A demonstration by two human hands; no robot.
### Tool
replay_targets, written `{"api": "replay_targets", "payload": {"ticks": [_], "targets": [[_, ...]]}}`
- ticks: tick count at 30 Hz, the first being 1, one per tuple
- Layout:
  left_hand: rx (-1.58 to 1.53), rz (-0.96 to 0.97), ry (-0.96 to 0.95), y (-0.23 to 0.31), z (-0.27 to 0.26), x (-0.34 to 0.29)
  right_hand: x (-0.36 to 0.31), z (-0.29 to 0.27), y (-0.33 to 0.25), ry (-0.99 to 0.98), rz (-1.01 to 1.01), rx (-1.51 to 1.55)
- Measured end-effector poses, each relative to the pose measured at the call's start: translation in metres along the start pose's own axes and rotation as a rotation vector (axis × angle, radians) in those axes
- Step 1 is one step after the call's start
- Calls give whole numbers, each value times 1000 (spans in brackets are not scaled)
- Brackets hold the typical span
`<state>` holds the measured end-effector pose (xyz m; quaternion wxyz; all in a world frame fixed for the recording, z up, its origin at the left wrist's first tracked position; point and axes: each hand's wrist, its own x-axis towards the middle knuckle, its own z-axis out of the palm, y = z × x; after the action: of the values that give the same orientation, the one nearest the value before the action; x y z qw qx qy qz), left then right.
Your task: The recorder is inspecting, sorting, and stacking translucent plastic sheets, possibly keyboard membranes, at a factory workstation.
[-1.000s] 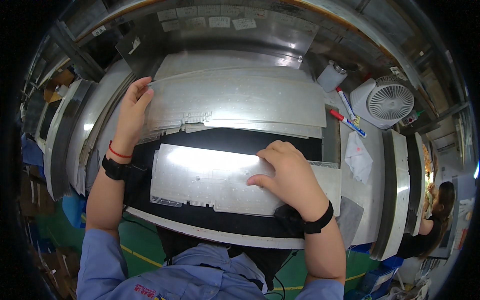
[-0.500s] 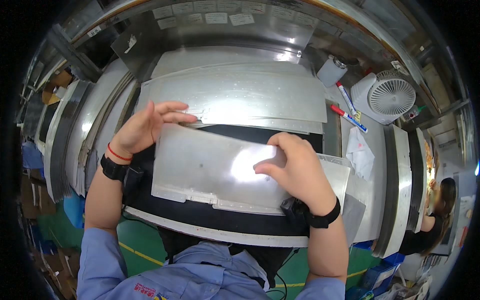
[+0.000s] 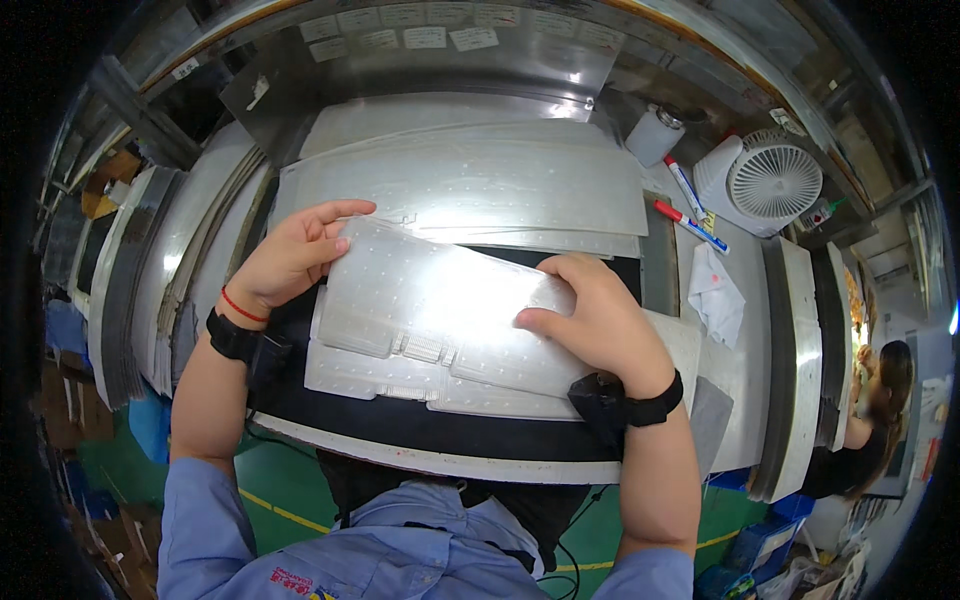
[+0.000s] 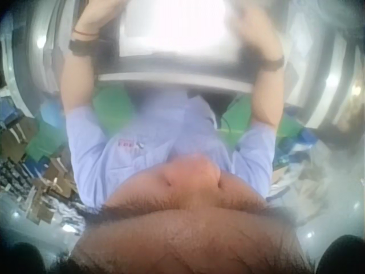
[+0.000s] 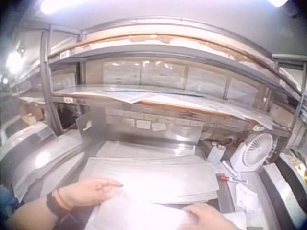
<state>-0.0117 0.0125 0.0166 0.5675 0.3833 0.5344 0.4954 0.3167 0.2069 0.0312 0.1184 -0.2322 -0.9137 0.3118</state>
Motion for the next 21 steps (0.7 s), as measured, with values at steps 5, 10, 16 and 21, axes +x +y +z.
{"api": "replay_targets", "payload": {"ticks": [5,10,16,21], "targets": [[-232,48,39,2,22,1,2,-1,-1,-21,73,34],[-171,52,-31,-4,15,2,1,3,2,56,5,45],[-138,0,61,-2,22,6,3,3,1,66,70,64],[-154,22,63,-1,22,5,3,5,2,101,68,75]]}}
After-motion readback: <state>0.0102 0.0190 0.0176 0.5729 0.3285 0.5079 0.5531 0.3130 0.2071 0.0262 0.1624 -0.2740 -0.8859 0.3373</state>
